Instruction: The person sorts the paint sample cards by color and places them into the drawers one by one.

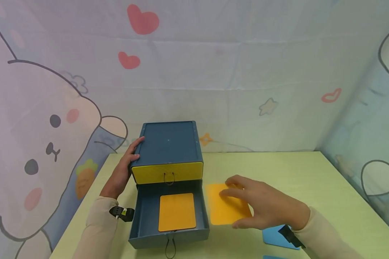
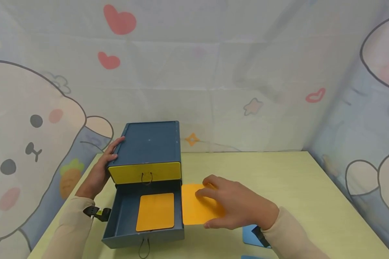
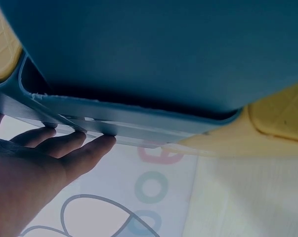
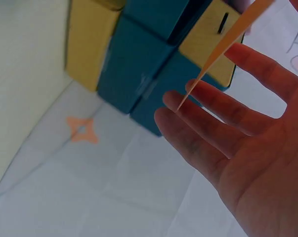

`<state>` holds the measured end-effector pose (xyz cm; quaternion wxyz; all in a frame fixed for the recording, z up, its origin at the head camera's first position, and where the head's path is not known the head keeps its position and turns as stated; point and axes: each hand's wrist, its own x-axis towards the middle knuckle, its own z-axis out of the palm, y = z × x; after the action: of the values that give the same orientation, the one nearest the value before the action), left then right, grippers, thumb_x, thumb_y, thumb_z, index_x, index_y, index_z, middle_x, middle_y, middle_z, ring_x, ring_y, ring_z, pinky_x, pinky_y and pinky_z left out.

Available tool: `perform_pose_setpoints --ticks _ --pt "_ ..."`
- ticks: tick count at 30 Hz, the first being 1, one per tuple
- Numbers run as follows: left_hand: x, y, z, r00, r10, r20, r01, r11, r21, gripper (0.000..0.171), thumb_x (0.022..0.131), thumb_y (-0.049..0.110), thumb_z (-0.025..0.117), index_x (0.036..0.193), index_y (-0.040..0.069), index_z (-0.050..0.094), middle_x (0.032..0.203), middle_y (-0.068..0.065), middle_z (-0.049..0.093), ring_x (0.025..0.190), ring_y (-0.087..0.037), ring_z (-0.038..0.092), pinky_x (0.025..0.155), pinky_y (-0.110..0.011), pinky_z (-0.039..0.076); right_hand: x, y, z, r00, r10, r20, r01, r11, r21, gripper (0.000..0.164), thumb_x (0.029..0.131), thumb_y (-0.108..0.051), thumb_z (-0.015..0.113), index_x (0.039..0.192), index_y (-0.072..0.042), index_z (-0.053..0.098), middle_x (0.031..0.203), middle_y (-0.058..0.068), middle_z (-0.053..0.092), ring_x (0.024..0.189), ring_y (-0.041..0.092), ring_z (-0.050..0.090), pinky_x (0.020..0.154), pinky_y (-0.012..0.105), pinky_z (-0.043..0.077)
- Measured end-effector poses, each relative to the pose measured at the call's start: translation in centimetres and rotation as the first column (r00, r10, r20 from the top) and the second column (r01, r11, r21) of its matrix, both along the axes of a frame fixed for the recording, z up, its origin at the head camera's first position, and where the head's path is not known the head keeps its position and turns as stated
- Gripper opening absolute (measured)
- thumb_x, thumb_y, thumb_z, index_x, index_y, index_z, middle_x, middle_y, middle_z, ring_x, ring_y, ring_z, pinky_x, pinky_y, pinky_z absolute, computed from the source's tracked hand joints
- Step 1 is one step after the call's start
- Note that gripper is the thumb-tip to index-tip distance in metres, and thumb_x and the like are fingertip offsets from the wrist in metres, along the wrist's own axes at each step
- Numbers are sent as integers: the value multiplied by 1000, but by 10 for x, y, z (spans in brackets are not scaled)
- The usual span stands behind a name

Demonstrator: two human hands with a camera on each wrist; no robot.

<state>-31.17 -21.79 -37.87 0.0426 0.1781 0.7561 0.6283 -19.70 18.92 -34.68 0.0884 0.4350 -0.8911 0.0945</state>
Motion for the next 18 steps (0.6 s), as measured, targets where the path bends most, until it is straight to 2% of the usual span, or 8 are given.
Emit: perform_pose_setpoints --ticks 5,9,15,18 --pt "1 1 2 1000 0 -1 0 1000 -4 56 106 38 26 161 41 15 171 2 -14 158 -38 -3 123 -69 4 -1 -30 -1 998 45 32 -45 999 -3 63 85 -61 69 134 -23 61 139 7 54 115 17 58 91 33 58" --pt "0 1 2 1000 -4 -1 4 1000 1 55 107 38 26 161 40 15 171 2 -13 157 -39 -3 123 -69 4 -7 -55 -6 995 84 45 -84 996 7 62 86 -60 68 135 -22 60 139 7 54 116 18 56 93 31 56" --pt "0 1 0 1000 -5 5 5 1000 2 55 106 39 26 160 41 15 171 1 -14 157 -39 -3 122 -69 4 -16 -87 -12 995 93 46 -94 995 29 61 87 -61 67 133 -22 62 137 7 55 116 19 56 94 30 55" --pt "0 0 1 1000 -5 6 5 1000 1 55 106 39 26 160 41 15 171 2 -14 157 -39 -4 122 -69 4 -21 -100 -14 994 69 80 -73 996 50 61 87 -61 67 133 -23 62 137 6 55 117 19 56 96 29 54"
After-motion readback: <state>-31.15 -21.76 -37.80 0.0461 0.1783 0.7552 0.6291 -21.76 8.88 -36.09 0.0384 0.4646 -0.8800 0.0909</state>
